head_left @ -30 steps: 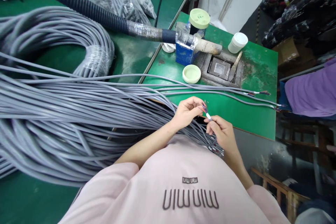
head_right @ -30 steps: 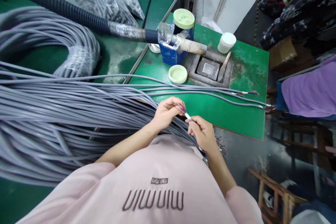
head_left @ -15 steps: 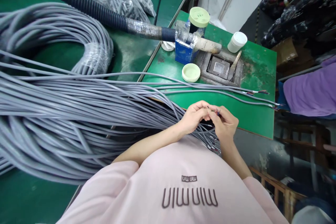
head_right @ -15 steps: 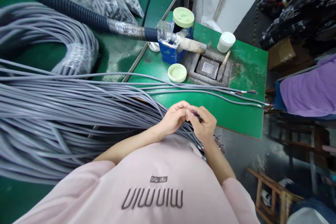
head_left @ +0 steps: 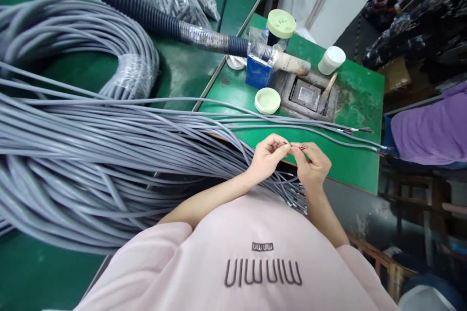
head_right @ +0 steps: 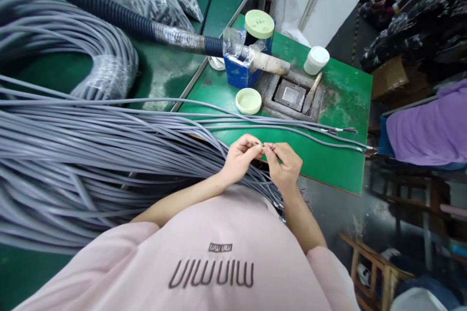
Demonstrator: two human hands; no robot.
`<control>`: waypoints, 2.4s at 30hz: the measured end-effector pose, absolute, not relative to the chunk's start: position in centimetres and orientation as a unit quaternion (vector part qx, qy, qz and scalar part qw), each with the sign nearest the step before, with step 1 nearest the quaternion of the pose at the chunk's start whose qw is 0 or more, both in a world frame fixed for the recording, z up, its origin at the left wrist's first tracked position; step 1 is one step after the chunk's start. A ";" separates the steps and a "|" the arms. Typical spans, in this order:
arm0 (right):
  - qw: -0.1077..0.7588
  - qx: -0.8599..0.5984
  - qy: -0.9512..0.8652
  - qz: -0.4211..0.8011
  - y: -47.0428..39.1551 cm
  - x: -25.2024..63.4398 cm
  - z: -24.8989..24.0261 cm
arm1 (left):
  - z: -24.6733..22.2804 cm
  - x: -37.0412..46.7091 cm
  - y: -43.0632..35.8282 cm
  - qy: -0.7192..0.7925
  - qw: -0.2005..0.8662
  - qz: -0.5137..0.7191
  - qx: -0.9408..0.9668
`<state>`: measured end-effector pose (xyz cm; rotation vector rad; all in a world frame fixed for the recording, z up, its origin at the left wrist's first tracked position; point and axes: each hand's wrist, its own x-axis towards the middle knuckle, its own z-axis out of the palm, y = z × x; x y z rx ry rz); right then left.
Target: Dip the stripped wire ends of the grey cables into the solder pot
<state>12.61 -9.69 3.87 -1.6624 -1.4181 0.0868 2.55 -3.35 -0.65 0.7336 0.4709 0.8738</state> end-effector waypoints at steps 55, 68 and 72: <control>-0.035 -0.827 -0.557 -0.066 5.3 27.0 5.3 | -6.0 -1.4 2.9 0.314 0.285 0.460 0.780; -0.028 -0.875 -0.480 -0.064 4.7 31.6 2.0 | -6.2 -1.4 2.8 0.319 0.270 0.457 0.785; -0.026 -0.875 -0.480 -0.064 4.8 31.8 1.8 | -6.2 -1.4 2.8 0.320 0.268 0.456 0.786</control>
